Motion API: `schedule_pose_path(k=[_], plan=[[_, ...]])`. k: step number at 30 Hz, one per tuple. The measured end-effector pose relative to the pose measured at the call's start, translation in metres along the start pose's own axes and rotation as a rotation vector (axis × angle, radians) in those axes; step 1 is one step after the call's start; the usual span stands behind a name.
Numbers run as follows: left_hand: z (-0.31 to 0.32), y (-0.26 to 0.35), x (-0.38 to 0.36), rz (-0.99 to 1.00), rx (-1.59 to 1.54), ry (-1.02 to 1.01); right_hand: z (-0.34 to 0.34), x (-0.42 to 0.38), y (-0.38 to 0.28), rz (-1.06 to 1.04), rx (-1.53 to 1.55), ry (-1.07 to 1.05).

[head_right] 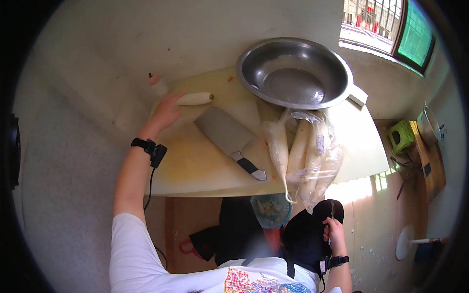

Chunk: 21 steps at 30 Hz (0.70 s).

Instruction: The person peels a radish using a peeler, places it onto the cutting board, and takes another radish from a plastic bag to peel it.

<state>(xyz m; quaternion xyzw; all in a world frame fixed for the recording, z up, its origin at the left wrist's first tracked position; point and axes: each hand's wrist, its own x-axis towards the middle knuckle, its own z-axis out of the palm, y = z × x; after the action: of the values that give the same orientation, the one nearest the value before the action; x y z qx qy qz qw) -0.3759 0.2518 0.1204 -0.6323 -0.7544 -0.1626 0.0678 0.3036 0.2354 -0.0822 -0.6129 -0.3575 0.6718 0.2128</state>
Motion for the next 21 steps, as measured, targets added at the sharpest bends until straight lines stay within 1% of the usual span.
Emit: schedule_pose_path(k=[1, 2, 3, 4, 5, 7, 8, 10, 12, 13, 15, 19, 21], plan=[[0.002, 0.006, -0.005, -0.022, -0.034, 0.021, -0.002, 0.0, 0.005, -0.015, 0.0, 0.004], [0.004, 0.013, -0.01, -0.003, -0.047, 0.013, -0.004, -0.002, 0.009, -0.032, 0.008, 0.009], [0.004, 0.024, -0.015, -0.019, -0.164, 0.039, -0.007, -0.006, 0.011, -0.027, 0.019, 0.035], [0.002, 0.041, -0.018, -0.038, -0.282, 0.067, -0.008, -0.009, 0.011, -0.032, 0.055, 0.025], [0.002, 0.059, -0.019, -0.02, -0.299, 0.06, -0.012, -0.012, 0.012, -0.037, 0.09, 0.013], [-0.012, 0.105, -0.023, 0.064, -0.449, 0.011, -0.022, -0.014, 0.015, -0.044, 0.12, 0.042], [-0.019, 0.131, -0.026, 0.077, -0.454, 0.006, -0.024, -0.015, 0.017, -0.051, 0.143, 0.047], [-0.029, 0.188, -0.035, 0.111, -0.58, -0.155, -0.03, -0.017, 0.02, -0.055, 0.183, 0.063], [-0.028, 0.234, -0.041, 0.237, -0.612, -0.226, -0.033, -0.019, 0.026, -0.073, 0.23, 0.072], [-0.022, 0.254, -0.042, 0.243, -0.612, -0.228, -0.033, -0.022, 0.027, -0.074, 0.235, 0.075], [-0.01, 0.288, -0.041, 0.271, -0.652, -0.357, -0.031, -0.026, 0.03, -0.087, 0.238, 0.071], [0.043, 0.317, -0.023, 0.284, -0.632, -0.364, -0.035, -0.026, 0.038, -0.073, 0.293, 0.044], [0.062, 0.325, -0.012, 0.17, -0.641, -0.381, -0.035, -0.021, 0.047, -0.064, 0.317, 0.034]])
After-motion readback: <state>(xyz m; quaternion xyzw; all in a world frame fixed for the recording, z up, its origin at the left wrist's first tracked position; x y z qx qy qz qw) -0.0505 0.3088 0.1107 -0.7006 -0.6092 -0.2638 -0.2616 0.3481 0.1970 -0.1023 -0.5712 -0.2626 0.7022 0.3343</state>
